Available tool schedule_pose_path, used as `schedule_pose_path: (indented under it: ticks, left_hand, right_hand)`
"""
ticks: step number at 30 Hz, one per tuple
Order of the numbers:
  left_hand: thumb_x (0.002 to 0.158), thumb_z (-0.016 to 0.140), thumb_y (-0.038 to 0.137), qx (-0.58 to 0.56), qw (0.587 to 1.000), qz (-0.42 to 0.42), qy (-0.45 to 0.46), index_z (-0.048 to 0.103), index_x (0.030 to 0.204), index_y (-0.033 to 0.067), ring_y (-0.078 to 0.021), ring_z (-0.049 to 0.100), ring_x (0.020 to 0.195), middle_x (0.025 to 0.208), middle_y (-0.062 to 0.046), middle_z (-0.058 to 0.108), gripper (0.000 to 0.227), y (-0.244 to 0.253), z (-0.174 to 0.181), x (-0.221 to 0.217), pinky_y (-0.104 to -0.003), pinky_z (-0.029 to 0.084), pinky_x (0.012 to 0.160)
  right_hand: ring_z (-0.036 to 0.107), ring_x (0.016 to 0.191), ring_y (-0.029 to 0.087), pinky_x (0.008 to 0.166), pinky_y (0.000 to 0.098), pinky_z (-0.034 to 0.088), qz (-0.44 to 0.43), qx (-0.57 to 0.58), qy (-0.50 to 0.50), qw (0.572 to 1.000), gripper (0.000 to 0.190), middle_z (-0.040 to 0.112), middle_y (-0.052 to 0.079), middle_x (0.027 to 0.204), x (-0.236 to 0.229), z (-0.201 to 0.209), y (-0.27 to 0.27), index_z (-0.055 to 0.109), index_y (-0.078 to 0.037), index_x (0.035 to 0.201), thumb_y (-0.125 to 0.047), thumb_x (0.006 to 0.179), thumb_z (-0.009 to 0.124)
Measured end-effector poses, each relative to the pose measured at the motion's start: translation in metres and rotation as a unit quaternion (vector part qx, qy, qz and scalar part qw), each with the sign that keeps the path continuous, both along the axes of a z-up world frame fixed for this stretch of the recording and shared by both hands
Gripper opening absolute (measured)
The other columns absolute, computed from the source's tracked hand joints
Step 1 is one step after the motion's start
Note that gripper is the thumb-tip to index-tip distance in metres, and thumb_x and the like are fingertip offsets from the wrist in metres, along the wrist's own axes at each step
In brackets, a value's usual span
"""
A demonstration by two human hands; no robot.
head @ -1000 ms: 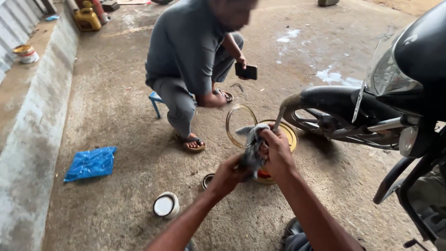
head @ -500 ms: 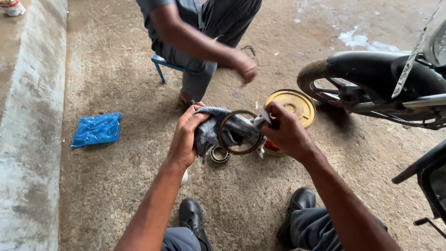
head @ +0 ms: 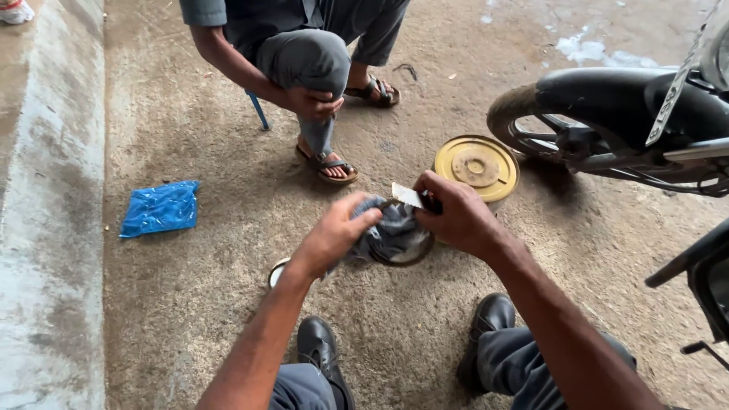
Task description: Cleaning and inspecting motorcycle piston rings and their mounting grooves.
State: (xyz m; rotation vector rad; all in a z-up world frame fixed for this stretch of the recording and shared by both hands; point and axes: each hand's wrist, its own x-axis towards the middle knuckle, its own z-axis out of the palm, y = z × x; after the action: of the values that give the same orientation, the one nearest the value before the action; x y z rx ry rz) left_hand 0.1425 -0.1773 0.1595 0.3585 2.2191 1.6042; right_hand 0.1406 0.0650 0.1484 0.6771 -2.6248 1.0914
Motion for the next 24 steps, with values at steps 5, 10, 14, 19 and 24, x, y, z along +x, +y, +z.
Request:
schedule_pose_path:
  ticks: [5,10,14,19,24]
  left_hand:
    - [0.105,0.048,0.028,0.012,0.997,-0.021,0.076,0.061,0.11,0.0043,-0.0168,0.071,0.085,0.096,-0.01,0.07,0.028,0.006,-0.022,-0.002,-0.032,0.06,0.075]
    - [0.105,0.046,0.028,0.084,0.988,0.042,0.121,0.059,0.106,0.0055,-0.0163,0.072,0.08,0.091,-0.008,0.071,0.026,0.015,-0.011,0.003,-0.033,0.061,0.072]
    - [0.107,0.047,0.027,0.113,0.974,0.116,0.157,0.061,0.11,0.0049,-0.0182,0.067,0.075,0.088,-0.008,0.068,0.026,0.015,-0.024,-0.002,-0.037,0.058,0.067]
    - [0.107,0.047,0.027,0.193,0.955,0.198,0.112,0.062,0.112,0.0042,-0.0164,0.066,0.078,0.091,-0.005,0.067,0.027,0.021,-0.023,-0.001,-0.034,0.06,0.073]
    - [0.109,0.051,0.025,0.337,0.895,0.268,0.121,0.062,0.12,0.0054,-0.0129,0.057,0.098,0.102,-0.005,0.062,0.025,0.032,-0.04,0.006,-0.029,0.048,0.092]
  right_hand:
    - [0.069,0.085,0.018,0.072,0.0331,0.058,0.028,-0.033,-0.011,0.999,0.029,0.069,0.008,0.091,-0.004,-0.014,0.002,0.059,-0.006,0.108,-0.004,0.084,0.075]
    - [0.069,0.083,0.014,0.071,0.0282,0.06,0.004,-0.134,-0.06,0.989,0.028,0.068,0.006,0.094,-0.013,-0.027,0.001,0.056,-0.002,0.111,0.001,0.086,0.069]
    - [0.062,0.079,0.012,0.067,0.0277,0.056,-0.039,-0.194,-0.041,0.979,0.02,0.063,0.005,0.091,-0.013,-0.033,-0.005,0.056,-0.002,0.107,0.001,0.09,0.065]
    - [0.052,0.069,0.011,0.057,0.0273,0.052,-0.128,-0.242,-0.071,0.959,0.02,0.052,0.004,0.084,-0.003,-0.036,-0.022,0.054,-0.004,0.105,-0.001,0.087,0.063]
    - [0.055,0.076,0.006,0.063,0.0221,0.053,-0.037,-0.452,-0.067,0.889,0.015,0.056,0.002,0.095,0.007,-0.052,-0.039,0.05,-0.003,0.111,-0.002,0.099,0.058]
